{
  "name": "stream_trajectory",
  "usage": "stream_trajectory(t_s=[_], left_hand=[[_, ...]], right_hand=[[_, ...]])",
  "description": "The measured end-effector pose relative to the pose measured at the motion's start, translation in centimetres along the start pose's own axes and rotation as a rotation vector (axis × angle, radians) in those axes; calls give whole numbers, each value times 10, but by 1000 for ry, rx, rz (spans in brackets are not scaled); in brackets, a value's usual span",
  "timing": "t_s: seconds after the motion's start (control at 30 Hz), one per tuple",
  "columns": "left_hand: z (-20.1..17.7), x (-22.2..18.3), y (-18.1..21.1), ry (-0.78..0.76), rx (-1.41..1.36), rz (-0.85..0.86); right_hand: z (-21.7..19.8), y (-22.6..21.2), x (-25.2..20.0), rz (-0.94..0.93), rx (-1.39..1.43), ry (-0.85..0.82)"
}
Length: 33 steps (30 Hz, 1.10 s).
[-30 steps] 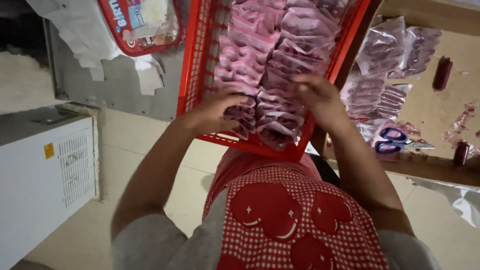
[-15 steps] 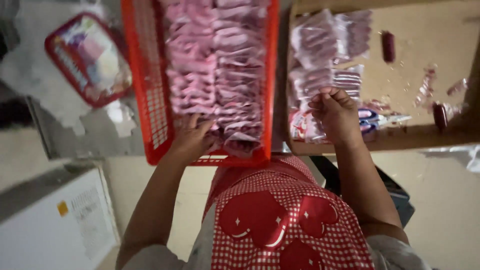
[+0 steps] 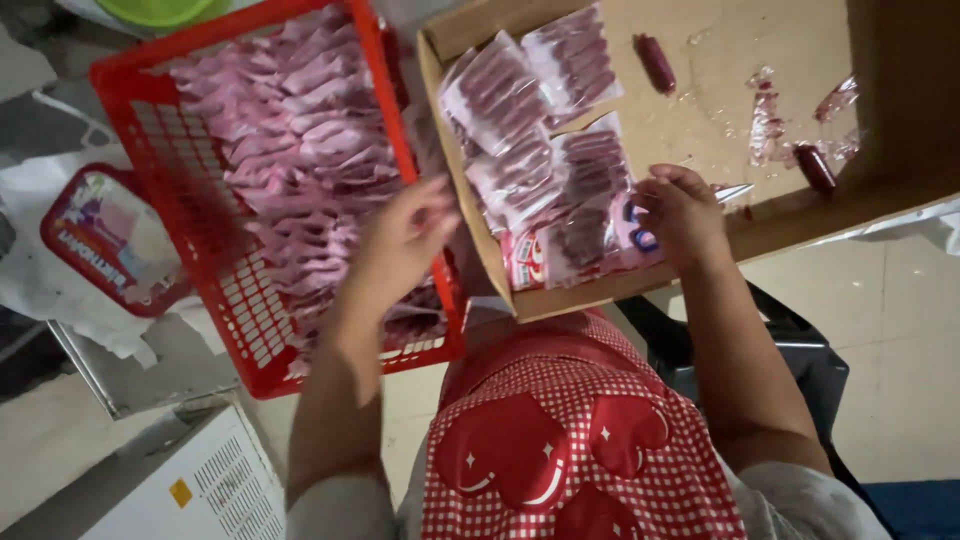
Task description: The person sorts and packs small vacuum-sealed packages of processed meat by hand from a cardboard box into a red plastic crate.
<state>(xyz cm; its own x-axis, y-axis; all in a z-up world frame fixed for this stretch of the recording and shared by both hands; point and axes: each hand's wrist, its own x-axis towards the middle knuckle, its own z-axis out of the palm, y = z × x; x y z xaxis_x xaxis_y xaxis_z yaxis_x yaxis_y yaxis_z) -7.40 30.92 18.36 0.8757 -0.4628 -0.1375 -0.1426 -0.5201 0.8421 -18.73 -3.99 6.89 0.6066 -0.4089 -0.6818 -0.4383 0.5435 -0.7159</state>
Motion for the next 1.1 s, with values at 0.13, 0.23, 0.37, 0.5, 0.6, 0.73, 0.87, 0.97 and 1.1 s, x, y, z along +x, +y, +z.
stream_trajectory(t_s=[0.13,0.23,0.37,0.5,0.6,0.73,0.87,0.97,1.1], left_hand=[[100,66,-35,63,-394,-335],[148,100,-62,248,-684,-674],[141,120,-38,416,-1016,-987],[133,137,-18,432,-969,-1094],[133,144,-11,430,-722,-1211],[130,143,-3,472,-690,-1183],[121,132,31,358,-535,-1083],[135,120,21,454,-208,-1019],[153,101,13,704,-10,-602]], right_hand=[[10,4,51,-60,-51,-56],[23,-6,100,-242,-370,-108],[47,-23,163,-435,-725,-237],[74,-26,206,-462,-844,-197],[88,-43,206,-237,-841,-149],[103,-70,188,-108,-916,-198],[95,-63,188,10,-734,-238],[84,-52,181,102,-279,-358],[55,-3,197,-10,-78,-394]])
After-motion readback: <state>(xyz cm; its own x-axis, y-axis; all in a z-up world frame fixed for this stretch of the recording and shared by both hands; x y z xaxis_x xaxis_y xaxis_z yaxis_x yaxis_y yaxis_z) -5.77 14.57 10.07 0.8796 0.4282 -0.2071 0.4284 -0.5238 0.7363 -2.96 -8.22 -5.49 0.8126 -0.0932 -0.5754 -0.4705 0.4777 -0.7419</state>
